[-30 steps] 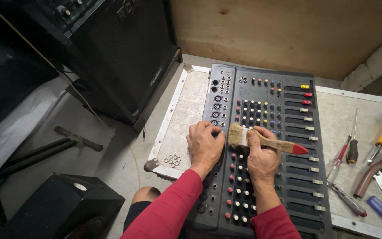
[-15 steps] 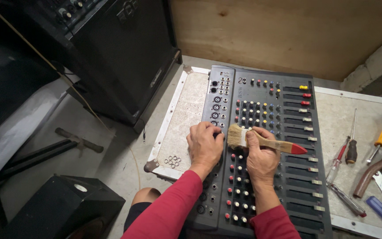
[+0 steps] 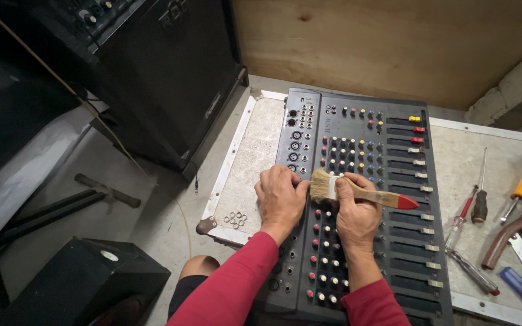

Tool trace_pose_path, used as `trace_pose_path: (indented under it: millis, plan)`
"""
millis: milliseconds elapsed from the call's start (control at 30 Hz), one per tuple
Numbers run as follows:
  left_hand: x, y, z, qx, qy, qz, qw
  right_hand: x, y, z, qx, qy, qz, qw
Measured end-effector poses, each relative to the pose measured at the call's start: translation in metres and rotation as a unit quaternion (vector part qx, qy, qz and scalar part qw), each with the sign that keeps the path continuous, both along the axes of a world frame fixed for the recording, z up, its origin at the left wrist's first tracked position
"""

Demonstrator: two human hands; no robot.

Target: The person cleans an audio mixing console with a wide bristle brush, sweeping dust from the faders, knobs and input jack panel. They periodically brush debris off the brush, reposition the console, and continue brushing different sections of the board.

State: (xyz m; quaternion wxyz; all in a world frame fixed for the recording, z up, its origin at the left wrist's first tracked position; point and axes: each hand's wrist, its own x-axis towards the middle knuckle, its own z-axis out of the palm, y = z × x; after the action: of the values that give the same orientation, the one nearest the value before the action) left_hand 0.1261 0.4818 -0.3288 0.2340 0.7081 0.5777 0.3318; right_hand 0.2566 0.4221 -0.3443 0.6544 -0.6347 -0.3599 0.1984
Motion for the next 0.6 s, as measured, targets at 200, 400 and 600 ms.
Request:
trace_pose_path:
  millis: [200,400,600]
  plan:
    - [-0.001,-0.001,-0.010,0.054,-0.019,0.000,0.998,0.000,0.000,-0.001,0.003,0.007,0.006,1.000]
    - [-0.002,0.000,-0.016,0.039,-0.023,0.003,0.999,-0.001,0.000,-0.001,0.003,-0.006,0.003,1.000]
    - [-0.003,-0.001,-0.012,0.050,-0.014,0.017,0.998,-0.001,-0.002,0.002,-0.003,-0.009,0.008,1.000]
